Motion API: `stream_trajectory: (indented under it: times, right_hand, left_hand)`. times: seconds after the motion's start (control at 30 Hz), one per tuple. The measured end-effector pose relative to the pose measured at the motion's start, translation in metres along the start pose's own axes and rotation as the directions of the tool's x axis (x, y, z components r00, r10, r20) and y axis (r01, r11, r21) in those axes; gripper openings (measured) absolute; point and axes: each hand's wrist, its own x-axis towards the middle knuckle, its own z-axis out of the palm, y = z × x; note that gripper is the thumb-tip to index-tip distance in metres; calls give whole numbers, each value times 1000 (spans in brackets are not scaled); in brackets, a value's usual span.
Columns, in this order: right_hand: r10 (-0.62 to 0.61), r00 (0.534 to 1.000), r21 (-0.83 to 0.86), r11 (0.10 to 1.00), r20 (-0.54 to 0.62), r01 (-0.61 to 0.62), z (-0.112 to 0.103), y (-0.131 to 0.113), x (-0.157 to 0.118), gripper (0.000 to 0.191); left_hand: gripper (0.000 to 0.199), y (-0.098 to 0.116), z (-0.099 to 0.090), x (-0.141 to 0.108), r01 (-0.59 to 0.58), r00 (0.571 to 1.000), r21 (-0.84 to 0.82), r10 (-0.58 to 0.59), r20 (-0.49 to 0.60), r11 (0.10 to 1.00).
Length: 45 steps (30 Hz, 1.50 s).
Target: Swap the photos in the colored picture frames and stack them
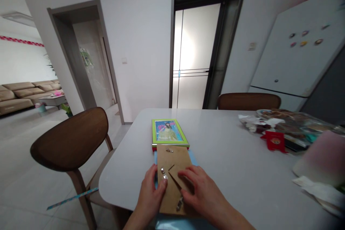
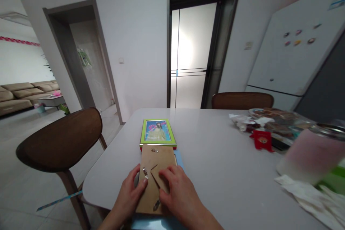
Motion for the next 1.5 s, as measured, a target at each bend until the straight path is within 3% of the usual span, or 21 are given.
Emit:
stream_trajectory:
  times: [0.07, 0.17, 0.4, 0.53, 0.67, 0.77, 0.83, 0.9, 0.97, 1.03, 1.07, 1.13, 1.2, 1.27, 1.37, 1.43, 1.5]
  right_hand:
    - [-36, 999, 69, 997, -3, 36, -3, -6, -1, 32]
    - [-20, 1000, 115, 993, -20, 22, -6, 2, 1, 33]
    - [259, 964, -119, 957, -50, -264, 0, 65, 3, 48]
    - [278, 960, -184, 943, -21, -277, 8, 72, 3, 51]
    - [295, 954, -144, 943, -51, -299, 5, 68, 8, 51]
    - [419, 907, 121, 903, -38, -412, -4, 62, 8, 54]
    - [497, 864, 458, 752, 80, -474, -11, 54, 6, 61]
    - [481, 849, 732, 494, 219, -469, -18, 43, 2, 67]
    - [440, 853, 847, 305, 280, -435, -24, 30, -2, 73]
    - [425, 865, 883, 253, 265, -395, -28, 19, -4, 77]
    - [422, 872, 889, 260, 246, -377, -29, 16, -5, 78]
    - [413, 884, 884, 299, 218, -358, -30, 14, -6, 77]
    - [410, 889, 857, 366, 203, -364, -29, 20, -5, 76]
    - [414, 890, 798, 463, 190, -386, -26, 33, -4, 76]
    - [434, 897, 600, 696, 87, -395, -21, 60, -3, 69]
    - [429, 903, 389, 835, -15, -390, -18, 74, -2, 62]
    - [408, 909, 194, 901, -83, -387, -14, 84, -2, 58]
  left_hand:
    - [25, 6, -5, 2, 73, 997, -111, -76, -23, 991]
    - [25, 6, -27, 3, 153, 986, -147, -161, -49, 977]
    - [27, -17, -98, -8, 274, 940, -97, -287, -182, 957]
    - [28, -35, -113, -6, 296, 927, 1, -287, -243, 955]
    - [48, -45, -118, 2, 258, 929, 130, -208, -305, 957]
    - [53, -40, -109, 4, 192, 928, 229, -102, -357, 954]
    - [48, -29, -89, 0, 98, 944, 298, 5, -329, 949]
    - [42, -16, -56, -9, -77, 969, 372, 157, -192, 925]
    - [46, -2, -16, -20, -276, 955, 369, 297, -1, 887]
    - [64, 10, 21, -30, -512, 858, 321, 464, 219, 797]
    - [70, 16, 35, -33, -578, 815, 312, 513, 270, 754]
    - [70, 27, 52, -36, -641, 767, 310, 571, 292, 702]
    - [62, 36, 54, -37, -657, 754, 304, 598, 272, 690]
    - [55, 42, 42, -35, -610, 791, 314, 579, 198, 727]
    - [44, 38, 13, -34, -383, 897, 410, 439, -50, 828]
    - [40, 26, -9, -34, -221, 920, 484, 346, -185, 847]
    - [39, 7, -28, -37, -117, 934, 551, 280, -221, 826]
